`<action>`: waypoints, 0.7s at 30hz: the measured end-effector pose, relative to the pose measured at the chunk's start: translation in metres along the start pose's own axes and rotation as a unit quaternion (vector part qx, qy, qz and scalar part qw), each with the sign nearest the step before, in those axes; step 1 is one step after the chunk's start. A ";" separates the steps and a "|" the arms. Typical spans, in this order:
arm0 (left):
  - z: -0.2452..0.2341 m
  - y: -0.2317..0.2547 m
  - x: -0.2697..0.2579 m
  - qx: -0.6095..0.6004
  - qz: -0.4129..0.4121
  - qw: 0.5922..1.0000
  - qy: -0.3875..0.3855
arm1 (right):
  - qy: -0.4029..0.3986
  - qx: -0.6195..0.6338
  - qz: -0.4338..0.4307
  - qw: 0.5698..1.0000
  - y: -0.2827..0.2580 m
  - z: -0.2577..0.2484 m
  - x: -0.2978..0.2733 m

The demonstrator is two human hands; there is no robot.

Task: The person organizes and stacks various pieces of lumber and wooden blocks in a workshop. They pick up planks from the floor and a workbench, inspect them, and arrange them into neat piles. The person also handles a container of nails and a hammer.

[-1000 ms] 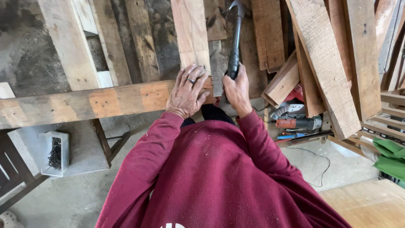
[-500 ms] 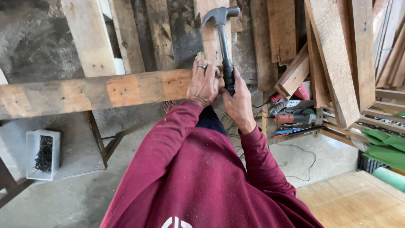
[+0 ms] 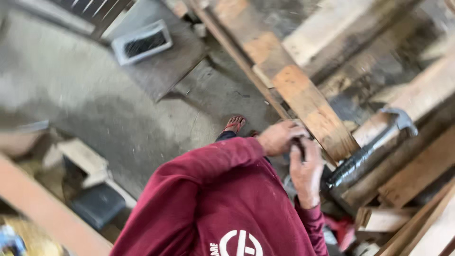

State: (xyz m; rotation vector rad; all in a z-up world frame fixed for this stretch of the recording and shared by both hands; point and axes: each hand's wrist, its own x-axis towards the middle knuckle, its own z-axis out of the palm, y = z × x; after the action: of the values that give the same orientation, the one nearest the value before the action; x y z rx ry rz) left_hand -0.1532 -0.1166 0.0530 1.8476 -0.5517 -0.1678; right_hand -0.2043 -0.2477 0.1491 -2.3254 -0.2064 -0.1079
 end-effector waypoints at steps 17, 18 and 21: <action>-0.083 -0.072 -0.181 -0.066 -0.229 0.894 0.380 | -0.396 0.112 -0.055 0.910 -0.083 0.168 0.038; -0.098 -0.082 -0.186 -0.080 -0.238 0.886 0.391 | -0.403 0.107 -0.040 0.908 -0.092 0.188 0.046; -0.150 -0.115 -0.204 -0.149 -0.294 0.856 0.398 | -0.410 0.104 -0.022 0.906 -0.121 0.256 0.067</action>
State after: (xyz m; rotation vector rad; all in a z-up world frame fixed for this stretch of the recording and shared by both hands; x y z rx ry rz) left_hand -0.2429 0.1327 -0.0326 1.5425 0.5991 0.1124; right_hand -0.1563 0.0274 0.0676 -2.0204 -0.6490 0.8470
